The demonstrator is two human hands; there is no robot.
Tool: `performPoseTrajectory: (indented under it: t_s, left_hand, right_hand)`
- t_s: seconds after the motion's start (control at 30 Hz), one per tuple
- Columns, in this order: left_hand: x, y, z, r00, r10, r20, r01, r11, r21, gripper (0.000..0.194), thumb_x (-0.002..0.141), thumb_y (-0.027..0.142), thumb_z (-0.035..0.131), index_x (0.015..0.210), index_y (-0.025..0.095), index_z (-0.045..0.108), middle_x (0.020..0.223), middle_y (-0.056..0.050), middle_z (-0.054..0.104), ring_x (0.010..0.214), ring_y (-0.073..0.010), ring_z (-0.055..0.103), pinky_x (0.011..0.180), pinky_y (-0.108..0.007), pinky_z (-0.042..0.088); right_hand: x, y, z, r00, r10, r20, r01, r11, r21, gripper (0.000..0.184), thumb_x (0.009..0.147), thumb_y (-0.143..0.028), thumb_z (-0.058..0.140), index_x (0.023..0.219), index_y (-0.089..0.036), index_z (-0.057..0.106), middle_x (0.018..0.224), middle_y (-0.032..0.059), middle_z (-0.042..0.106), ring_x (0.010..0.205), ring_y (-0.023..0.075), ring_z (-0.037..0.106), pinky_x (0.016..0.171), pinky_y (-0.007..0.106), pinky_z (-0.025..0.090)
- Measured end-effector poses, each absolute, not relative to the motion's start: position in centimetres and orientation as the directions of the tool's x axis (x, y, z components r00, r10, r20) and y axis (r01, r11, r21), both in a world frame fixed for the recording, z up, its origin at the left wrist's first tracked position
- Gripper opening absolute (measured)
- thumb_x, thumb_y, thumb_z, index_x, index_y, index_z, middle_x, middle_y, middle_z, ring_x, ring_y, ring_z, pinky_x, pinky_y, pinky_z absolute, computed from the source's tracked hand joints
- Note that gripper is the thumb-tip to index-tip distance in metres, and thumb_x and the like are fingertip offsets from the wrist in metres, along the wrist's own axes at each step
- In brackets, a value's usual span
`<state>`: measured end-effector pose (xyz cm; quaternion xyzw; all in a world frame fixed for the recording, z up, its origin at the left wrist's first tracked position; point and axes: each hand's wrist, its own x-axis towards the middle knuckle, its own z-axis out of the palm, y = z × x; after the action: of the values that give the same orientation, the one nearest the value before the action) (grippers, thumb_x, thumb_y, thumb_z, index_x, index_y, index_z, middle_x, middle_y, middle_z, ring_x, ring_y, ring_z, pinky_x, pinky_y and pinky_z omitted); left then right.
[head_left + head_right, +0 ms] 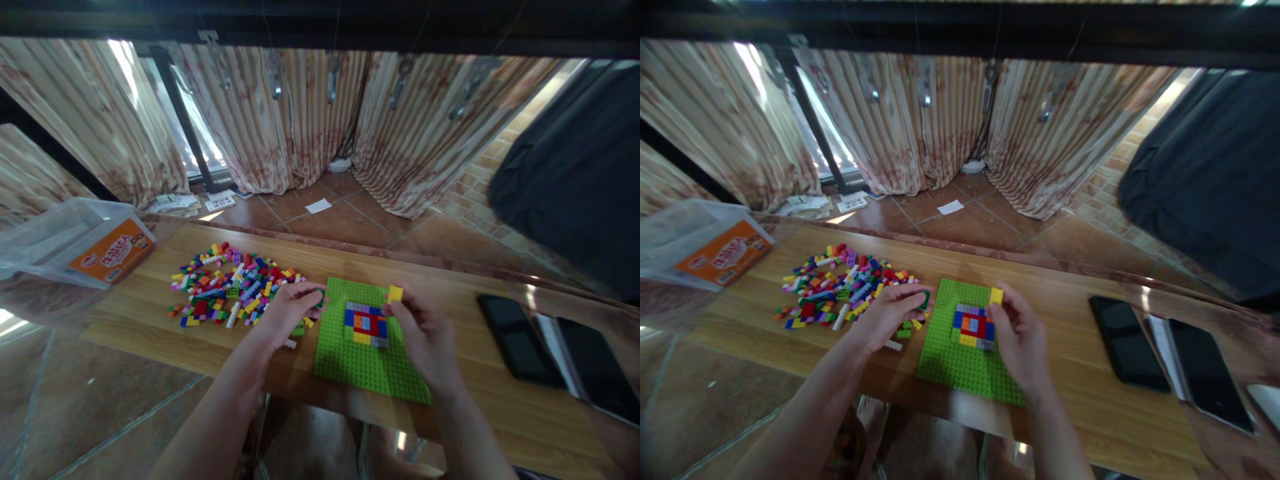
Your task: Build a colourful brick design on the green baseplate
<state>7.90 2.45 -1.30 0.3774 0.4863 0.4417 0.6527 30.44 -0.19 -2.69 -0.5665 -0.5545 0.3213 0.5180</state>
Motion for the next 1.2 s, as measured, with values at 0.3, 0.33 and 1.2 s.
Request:
performPoseTrajectory:
  t_s: [0.3,0.33,1.2]
  left_hand:
    - [9.2,2.3,-2.0,0.107,0.928,-0.356,-0.083,0.365,0.927,0.025,0.078,0.017,0.057,0.095,0.013,0.073,0.071,-0.005,0.069,0.056,-0.0093,0.058,0.050,-0.019,0.041]
    - [9.4,2.3,-2.2,0.108,0.931,-0.348,-0.058,0.355,0.933,0.026,0.078,0.016,0.056,0.096,0.013,0.073,0.070,-0.004,0.068,0.056,-0.0093,0.057,0.050,-0.019,0.040]
    - [10.7,1.8,-2.1,0.317,0.945,-0.080,0.713,-0.182,0.677,0.036,0.089,0.018,0.046,0.118,0.016,0.068,0.114,-0.010,0.071,0.104,-0.0218,0.066,0.095,-0.034,0.050]
  right_hand:
    - [31.7,0.6,-3.8,0.187,0.982,-0.029,-0.017,-0.027,-1.000,0.037,0.075,-0.047,0.074,0.103,-0.023,0.070,0.087,0.0038,0.073,0.075,0.0169,0.067,0.071,0.035,0.057]
    - [31.5,0.6,-3.8,0.187,0.981,-0.044,-0.009,-0.043,-0.999,0.039,0.073,-0.049,0.075,0.101,-0.021,0.071,0.084,0.0038,0.073,0.074,0.0168,0.066,0.070,0.035,0.057]
    - [27.5,0.7,-4.3,0.009,0.942,0.335,0.812,0.189,-0.552,0.038,0.088,-0.054,0.056,0.087,-0.019,0.073,0.085,0.0079,0.071,0.084,0.0248,0.058,0.078,0.038,0.043]
